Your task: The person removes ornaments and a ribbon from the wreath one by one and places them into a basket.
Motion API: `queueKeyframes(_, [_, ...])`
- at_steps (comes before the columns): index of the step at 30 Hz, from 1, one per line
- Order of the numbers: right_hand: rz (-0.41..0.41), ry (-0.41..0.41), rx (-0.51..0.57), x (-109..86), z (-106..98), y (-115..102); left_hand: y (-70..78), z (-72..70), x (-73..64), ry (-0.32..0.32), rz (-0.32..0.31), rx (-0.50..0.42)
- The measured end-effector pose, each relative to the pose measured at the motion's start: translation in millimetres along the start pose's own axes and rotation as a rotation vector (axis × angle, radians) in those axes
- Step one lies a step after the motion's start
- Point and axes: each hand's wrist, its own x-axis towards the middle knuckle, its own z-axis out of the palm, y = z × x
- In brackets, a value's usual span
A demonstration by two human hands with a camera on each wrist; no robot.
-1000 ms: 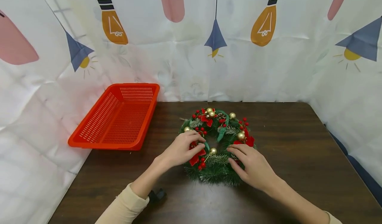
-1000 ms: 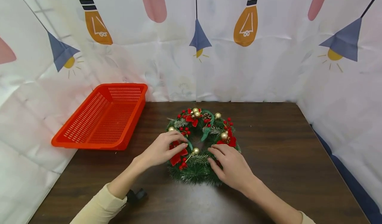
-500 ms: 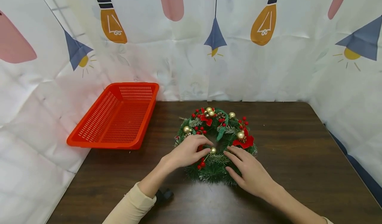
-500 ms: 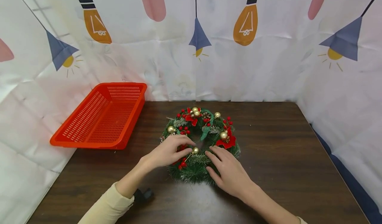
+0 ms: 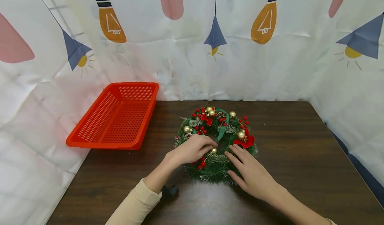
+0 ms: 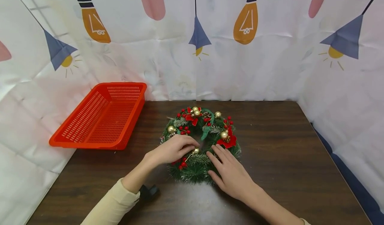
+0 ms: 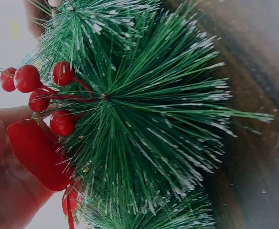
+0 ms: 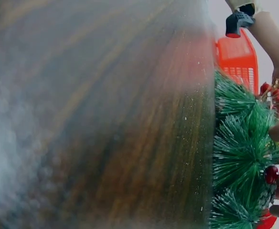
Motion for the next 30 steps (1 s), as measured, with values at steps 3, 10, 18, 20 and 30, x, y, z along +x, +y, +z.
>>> queueKeyframes(3, [0.006, -0.011, -0.011, 0.3, -0.5, 0.0, -0.2, -1.4, 2.2, -0.036, -0.011, -0.018])
queueKeyframes(10, [0.009, -0.018, -0.013, -0.8, 0.1, 0.6, -1.0, -1.7, 5.0, -0.089, -0.021, -0.066])
queueKeyframes(18, [-0.006, -0.010, 0.000, 1.3, 0.0, 1.9, -4.1, 0.1, 4.6, -0.091, -0.020, -0.084])
queueKeyframes(20, [-0.009, -0.007, 0.004, 1.7, -0.1, 2.2, -4.9, 0.2, 4.1, -0.079, -0.011, -0.085])
queueKeyframes(30, [0.005, -0.024, 0.015, 3.3, -1.0, 3.0, -8.0, -0.8, 0.0, 0.016, 0.007, -0.119])
